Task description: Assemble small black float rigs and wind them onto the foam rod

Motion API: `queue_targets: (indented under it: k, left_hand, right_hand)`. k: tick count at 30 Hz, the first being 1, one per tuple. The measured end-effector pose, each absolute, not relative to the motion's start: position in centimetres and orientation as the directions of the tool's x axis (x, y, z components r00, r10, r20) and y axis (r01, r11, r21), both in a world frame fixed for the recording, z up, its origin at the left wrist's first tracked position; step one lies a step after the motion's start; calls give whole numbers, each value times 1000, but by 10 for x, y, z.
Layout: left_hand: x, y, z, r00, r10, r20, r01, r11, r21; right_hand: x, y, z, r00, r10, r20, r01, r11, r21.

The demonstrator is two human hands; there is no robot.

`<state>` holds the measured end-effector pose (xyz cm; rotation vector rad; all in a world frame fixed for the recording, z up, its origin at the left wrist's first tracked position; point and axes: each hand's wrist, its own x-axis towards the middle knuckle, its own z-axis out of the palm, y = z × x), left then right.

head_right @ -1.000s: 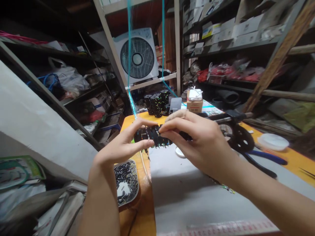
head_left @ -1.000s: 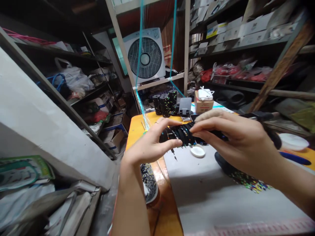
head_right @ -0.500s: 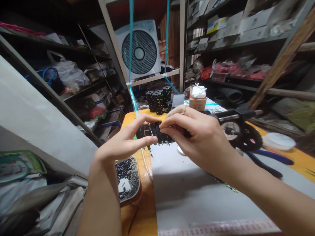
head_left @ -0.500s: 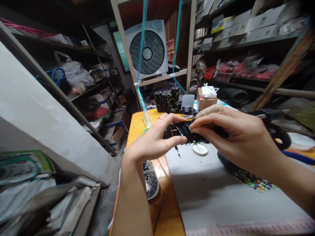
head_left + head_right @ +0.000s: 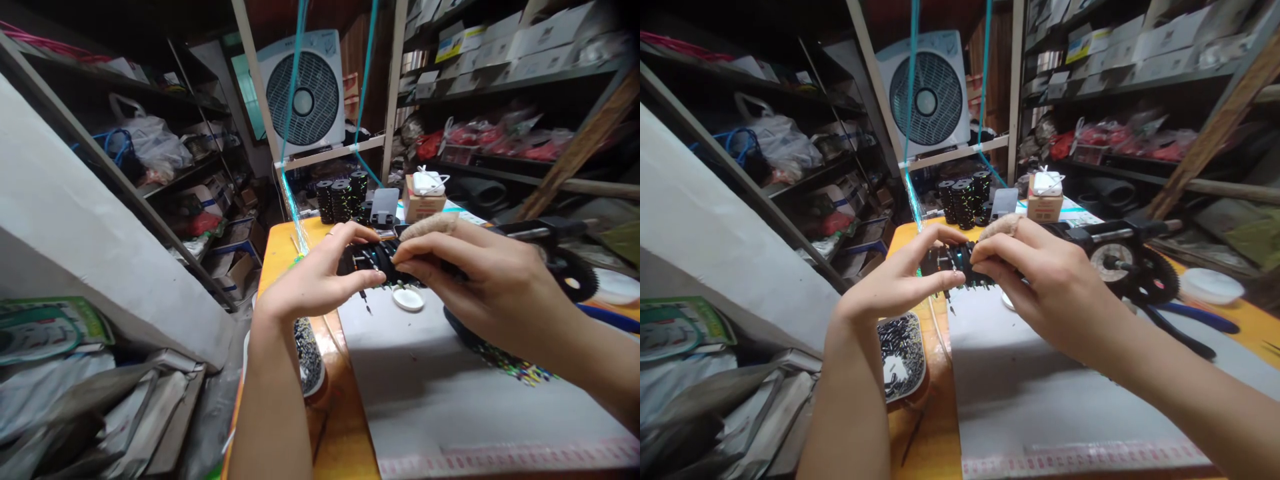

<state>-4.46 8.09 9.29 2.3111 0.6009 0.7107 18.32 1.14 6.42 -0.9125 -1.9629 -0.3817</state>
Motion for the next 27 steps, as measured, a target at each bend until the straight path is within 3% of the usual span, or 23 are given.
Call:
queue_targets:
  k: [14,27]
  left_hand:
    - [-48,81,93,752,571,329,234,-698,677]
    - [-46,83,90,753,551,360,210,-719,662]
  right_hand:
    - [182,12,46,-412,284,866,767,622,160]
    - [199,11,41,-605,177,776,647,677,350]
